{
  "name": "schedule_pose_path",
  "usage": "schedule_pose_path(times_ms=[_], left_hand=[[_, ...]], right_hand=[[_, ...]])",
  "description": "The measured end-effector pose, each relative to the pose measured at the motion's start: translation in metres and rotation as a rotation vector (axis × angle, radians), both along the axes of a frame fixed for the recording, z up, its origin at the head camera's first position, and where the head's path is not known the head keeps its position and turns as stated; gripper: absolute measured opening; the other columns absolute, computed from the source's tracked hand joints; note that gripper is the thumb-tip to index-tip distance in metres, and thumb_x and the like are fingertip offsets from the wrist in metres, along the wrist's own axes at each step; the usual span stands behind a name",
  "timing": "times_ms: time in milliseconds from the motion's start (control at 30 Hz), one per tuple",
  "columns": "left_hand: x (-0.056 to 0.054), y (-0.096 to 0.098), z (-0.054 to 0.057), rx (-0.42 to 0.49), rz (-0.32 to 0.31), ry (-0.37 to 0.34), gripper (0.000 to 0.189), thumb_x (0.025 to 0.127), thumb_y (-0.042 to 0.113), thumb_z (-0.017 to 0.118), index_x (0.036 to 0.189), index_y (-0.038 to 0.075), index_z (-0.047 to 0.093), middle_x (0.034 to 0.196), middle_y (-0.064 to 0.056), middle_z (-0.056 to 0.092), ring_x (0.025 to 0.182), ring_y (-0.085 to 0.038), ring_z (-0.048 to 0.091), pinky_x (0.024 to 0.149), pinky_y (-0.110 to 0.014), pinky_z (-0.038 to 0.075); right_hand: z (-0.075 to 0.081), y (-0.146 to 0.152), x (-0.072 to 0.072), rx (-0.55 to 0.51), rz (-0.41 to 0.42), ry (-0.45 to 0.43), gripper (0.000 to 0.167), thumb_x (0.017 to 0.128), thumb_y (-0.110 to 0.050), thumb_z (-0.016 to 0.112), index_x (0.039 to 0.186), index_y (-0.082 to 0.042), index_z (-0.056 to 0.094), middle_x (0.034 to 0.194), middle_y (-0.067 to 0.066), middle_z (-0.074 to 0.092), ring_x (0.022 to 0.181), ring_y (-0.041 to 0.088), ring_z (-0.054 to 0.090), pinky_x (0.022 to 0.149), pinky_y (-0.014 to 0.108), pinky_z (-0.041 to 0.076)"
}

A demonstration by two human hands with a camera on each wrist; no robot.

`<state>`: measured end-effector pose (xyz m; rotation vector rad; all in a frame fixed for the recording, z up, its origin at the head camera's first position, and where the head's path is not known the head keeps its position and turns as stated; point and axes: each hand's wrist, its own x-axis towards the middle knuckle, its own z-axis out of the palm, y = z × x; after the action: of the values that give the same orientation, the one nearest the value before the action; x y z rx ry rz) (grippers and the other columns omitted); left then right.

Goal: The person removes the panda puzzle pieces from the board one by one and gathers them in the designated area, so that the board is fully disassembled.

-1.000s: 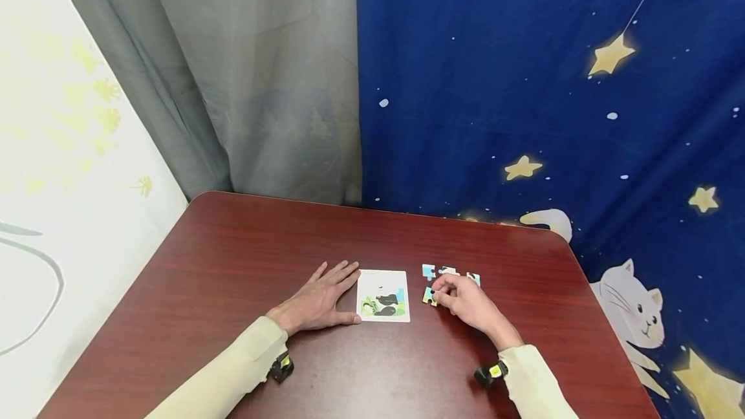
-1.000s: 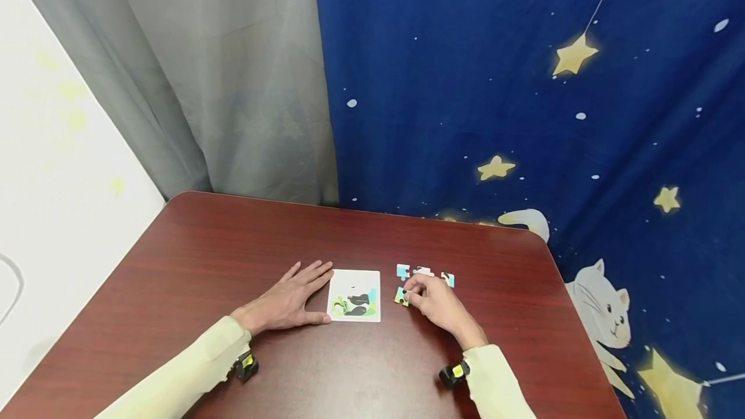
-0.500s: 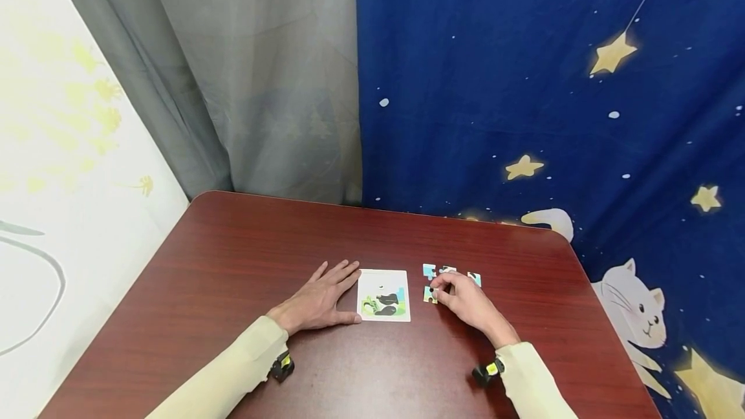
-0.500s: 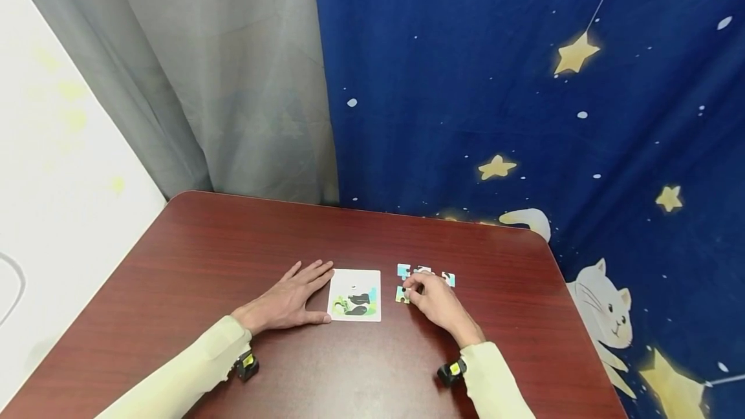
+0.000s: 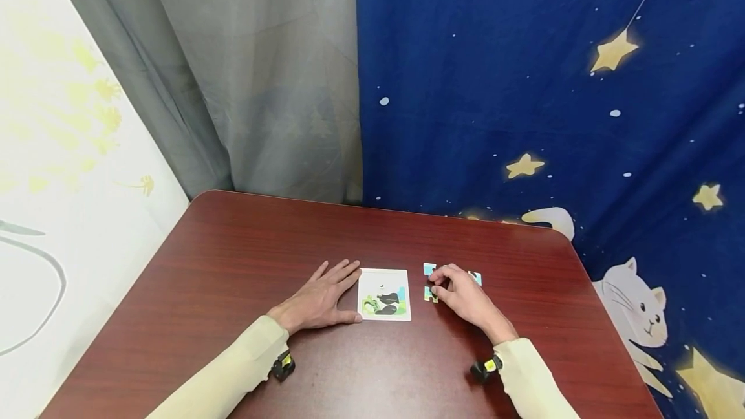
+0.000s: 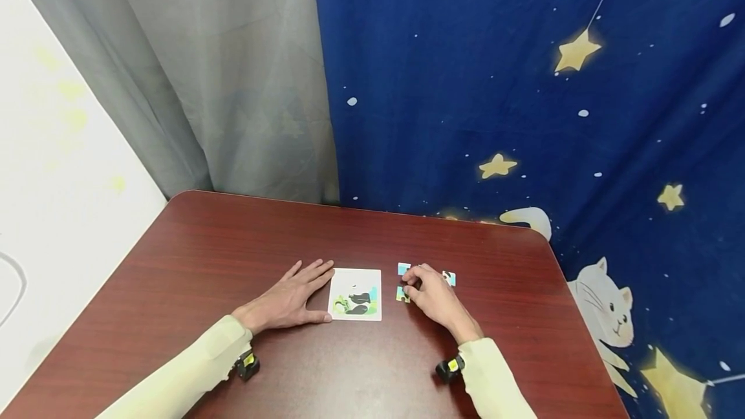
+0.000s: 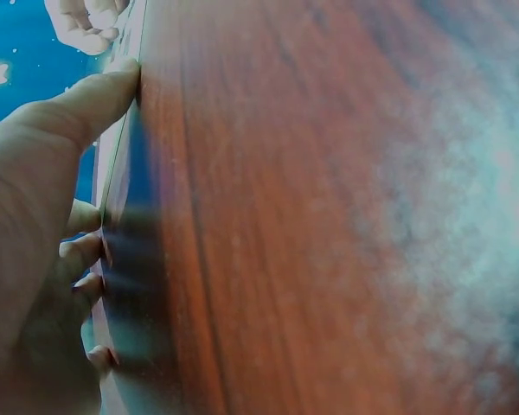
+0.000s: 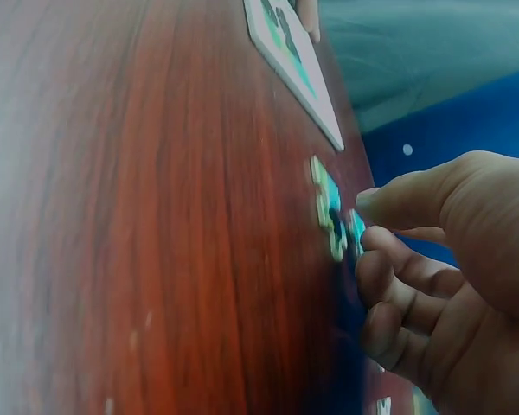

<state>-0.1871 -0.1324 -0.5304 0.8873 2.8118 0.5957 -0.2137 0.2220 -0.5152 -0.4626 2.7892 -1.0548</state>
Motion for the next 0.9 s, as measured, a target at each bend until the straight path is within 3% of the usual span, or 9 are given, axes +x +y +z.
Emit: schedule_pose_path(times_ms=[300,500,633,767,900], left_hand=[[0.0,0.0,0.001,-0.002,0.003,0.001,0.096,0.095,0.064,0.07,0.166,0.007,0.038,0.177,-0.011,0.031,0.166,-0.037,0.027,0.133,-0.067,0.018],[0.001,0.0,-0.001,-0.006,-0.001,-0.002,0.096,0.095,0.064,0.07,0.165,0.007,0.039,0.177,-0.011,0.031,0.166,-0.037,0.026,0.133,-0.067,0.019],[0.0,-0.001,-0.001,-0.008,0.006,0.001,0.096,0.094,0.064,0.07,0.165,0.007,0.04,0.177,-0.01,0.032,0.166,-0.037,0.027,0.133,-0.067,0.019],[-0.001,-0.001,-0.001,-0.01,0.006,-0.005,0.096,0.094,0.065,0.07,0.165,0.008,0.04,0.177,-0.01,0.031,0.166,-0.037,0.027,0.133,-0.066,0.019],[-0.001,0.0,0.0,-0.011,0.002,-0.009,0.095,0.095,0.065,0.069,0.165,0.008,0.04,0.177,-0.01,0.031,0.166,-0.037,0.026,0.134,-0.066,0.018]], right_hand=[[0.004,-0.033,-0.001,-0.008,0.108,0.006,0.014,0.097,-0.011,0.074,0.111,-0.011,0.076,0.097,-0.004,0.066,0.069,0.002,0.054,0.068,0.02,0.048],[0.007,-0.057,-0.001,0.06,0.203,0.03,0.013,0.096,-0.011,0.074,0.108,-0.013,0.077,0.092,-0.007,0.064,0.074,0.001,0.055,0.071,0.02,0.048],[0.009,-0.07,-0.003,0.119,0.254,0.038,0.019,0.095,-0.016,0.077,0.114,-0.014,0.076,0.095,-0.006,0.066,0.083,0.005,0.059,0.075,0.023,0.05],[0.01,-0.081,-0.005,0.164,0.28,0.009,0.028,0.094,-0.02,0.08,0.12,-0.014,0.074,0.101,-0.005,0.068,0.089,0.008,0.061,0.078,0.027,0.051],[0.013,-0.088,-0.009,0.195,0.288,-0.037,0.032,0.092,-0.02,0.081,0.122,-0.013,0.071,0.099,-0.004,0.067,0.084,0.009,0.06,0.074,0.028,0.05]])
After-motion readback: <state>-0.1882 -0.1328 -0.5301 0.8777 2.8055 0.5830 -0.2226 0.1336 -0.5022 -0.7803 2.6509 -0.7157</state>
